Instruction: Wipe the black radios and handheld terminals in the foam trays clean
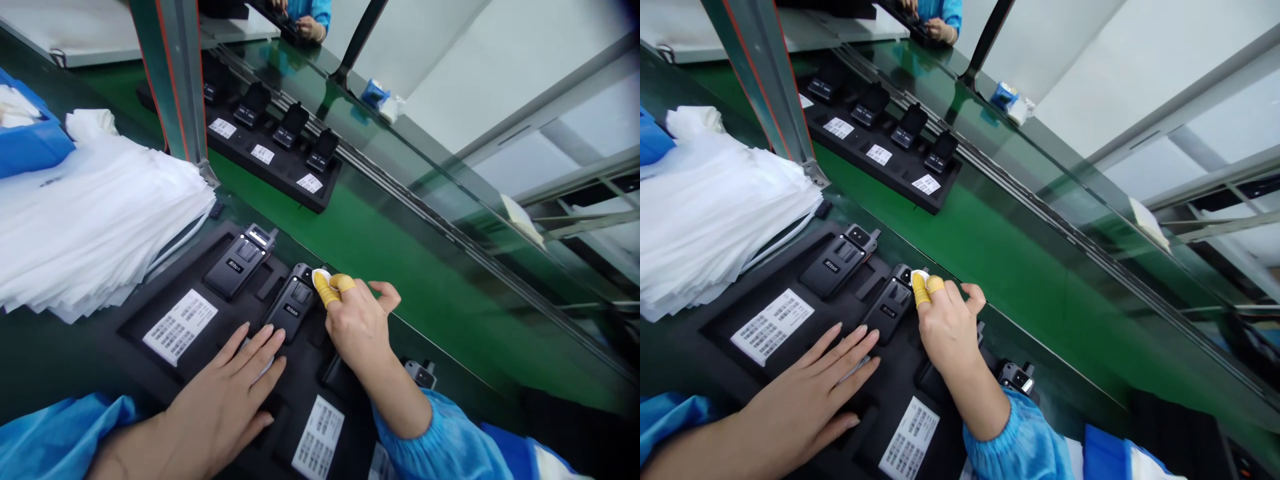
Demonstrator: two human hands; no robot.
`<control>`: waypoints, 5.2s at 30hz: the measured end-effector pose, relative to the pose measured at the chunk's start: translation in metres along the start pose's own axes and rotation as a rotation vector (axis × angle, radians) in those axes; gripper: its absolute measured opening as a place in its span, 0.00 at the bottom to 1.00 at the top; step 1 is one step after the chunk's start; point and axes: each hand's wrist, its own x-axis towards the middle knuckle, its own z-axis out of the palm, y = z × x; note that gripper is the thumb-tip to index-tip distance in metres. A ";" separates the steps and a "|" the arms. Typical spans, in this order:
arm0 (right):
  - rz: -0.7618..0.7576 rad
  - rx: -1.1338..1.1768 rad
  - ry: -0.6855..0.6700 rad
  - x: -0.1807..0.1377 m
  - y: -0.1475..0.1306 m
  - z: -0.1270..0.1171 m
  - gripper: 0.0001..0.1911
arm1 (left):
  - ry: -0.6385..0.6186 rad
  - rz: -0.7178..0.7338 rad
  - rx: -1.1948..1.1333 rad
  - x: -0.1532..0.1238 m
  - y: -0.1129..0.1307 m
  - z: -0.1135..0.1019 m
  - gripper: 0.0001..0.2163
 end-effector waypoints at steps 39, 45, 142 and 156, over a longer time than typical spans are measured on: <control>0.013 0.191 -0.016 -0.042 -0.037 -0.014 0.15 | 0.098 -0.010 0.016 -0.002 0.002 0.003 0.21; 0.117 0.155 -0.032 -0.057 -0.022 -0.019 0.13 | 0.043 -0.005 -0.004 -0.001 0.001 -0.001 0.20; 0.232 0.808 -0.137 0.076 -0.021 0.014 0.14 | 0.287 -0.129 0.181 -0.038 -0.067 -0.021 0.21; 0.700 1.215 -0.591 0.129 -0.029 0.014 0.11 | 0.227 -0.221 0.033 -0.039 -0.065 -0.021 0.20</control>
